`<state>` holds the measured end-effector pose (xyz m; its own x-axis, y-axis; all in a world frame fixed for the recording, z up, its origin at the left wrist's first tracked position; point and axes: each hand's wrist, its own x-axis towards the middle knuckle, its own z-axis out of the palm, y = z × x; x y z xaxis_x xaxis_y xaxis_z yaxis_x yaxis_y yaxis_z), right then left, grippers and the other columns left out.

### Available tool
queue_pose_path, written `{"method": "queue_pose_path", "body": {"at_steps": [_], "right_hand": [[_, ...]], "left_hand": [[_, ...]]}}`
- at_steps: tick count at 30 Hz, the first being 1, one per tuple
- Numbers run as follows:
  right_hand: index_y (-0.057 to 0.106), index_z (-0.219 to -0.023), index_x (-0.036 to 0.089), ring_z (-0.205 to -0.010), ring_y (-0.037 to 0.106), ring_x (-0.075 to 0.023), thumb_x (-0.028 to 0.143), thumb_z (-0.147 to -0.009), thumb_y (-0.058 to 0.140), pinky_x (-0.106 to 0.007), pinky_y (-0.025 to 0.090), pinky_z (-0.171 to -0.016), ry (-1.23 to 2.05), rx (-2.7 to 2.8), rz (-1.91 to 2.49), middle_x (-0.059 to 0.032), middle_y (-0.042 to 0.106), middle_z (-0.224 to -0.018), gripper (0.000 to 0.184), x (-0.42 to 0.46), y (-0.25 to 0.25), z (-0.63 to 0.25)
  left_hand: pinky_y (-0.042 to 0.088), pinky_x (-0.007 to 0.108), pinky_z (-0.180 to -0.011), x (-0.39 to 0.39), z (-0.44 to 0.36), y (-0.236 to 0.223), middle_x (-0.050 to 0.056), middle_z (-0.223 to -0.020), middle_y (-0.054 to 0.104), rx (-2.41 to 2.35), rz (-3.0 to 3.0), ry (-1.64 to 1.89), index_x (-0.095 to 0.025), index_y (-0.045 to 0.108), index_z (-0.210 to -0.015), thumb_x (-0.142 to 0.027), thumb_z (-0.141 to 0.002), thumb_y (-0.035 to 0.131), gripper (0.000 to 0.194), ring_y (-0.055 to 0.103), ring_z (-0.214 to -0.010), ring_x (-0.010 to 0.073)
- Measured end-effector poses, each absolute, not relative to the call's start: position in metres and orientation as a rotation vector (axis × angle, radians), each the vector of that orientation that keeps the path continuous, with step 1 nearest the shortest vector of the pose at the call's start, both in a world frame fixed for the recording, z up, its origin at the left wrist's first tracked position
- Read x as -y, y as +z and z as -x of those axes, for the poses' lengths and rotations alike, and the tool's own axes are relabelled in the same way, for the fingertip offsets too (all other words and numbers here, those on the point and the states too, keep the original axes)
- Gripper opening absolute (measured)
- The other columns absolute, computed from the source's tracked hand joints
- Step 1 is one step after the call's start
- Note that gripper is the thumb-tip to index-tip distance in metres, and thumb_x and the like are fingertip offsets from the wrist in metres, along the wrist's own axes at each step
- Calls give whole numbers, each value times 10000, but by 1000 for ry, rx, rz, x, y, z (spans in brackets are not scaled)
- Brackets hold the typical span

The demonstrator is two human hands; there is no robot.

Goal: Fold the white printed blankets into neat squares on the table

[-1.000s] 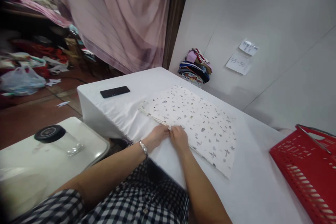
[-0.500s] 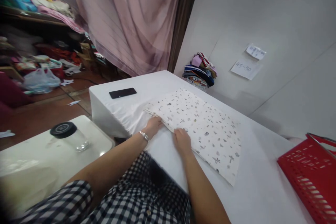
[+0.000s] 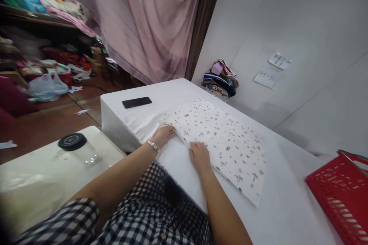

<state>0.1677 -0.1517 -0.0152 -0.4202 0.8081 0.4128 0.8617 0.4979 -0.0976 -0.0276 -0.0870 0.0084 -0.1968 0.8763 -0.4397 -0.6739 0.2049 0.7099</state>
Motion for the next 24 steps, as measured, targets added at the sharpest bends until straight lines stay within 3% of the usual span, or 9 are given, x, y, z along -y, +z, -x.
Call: {"method": "queue_pose_path", "body": {"at_steps": [5, 12, 19, 24], "right_hand": [[631, -1064, 198, -830, 496, -187, 237, -891, 454, -288, 390, -745, -193, 2374, 1396, -64, 568, -858, 251, 152, -14, -165], [641, -1056, 193, -830, 496, -185, 231, -891, 440, -289, 398, -740, -194, 2368, 1364, -67, 563, -848, 263, 152, -17, -165], [642, -1056, 207, -829, 501, -187, 247, -899, 420, -294, 401, -740, -191, 2381, 1362, -66, 559, -845, 274, 151, -18, -165], [633, -1069, 212, -837, 490, -188, 239, -905, 410, -295, 395, -744, -200, 2411, 1385, -68, 556, -862, 277, 152, -15, -164]], "left_hand": [[540, 310, -770, 82, 33, 9, 58, -738, 679, -1074, -274, 1440, -140, 590, -807, 26, -704, 544, 201, 664, -715, 163], [524, 329, -804, 78, 46, 9, 73, -785, 687, -1094, -285, 1436, -136, 595, -810, 48, -672, 549, 234, 671, -770, 182], [545, 299, -715, 69, 61, 12, 82, -742, 659, -1145, -270, 1373, -126, 553, -820, -40, -774, 507, 108, 666, -703, 174], [543, 273, -676, 61, 63, 14, 50, -774, 654, -1311, -372, 1377, -161, 561, -778, -25, -741, 555, 141, 653, -718, 156]]}}
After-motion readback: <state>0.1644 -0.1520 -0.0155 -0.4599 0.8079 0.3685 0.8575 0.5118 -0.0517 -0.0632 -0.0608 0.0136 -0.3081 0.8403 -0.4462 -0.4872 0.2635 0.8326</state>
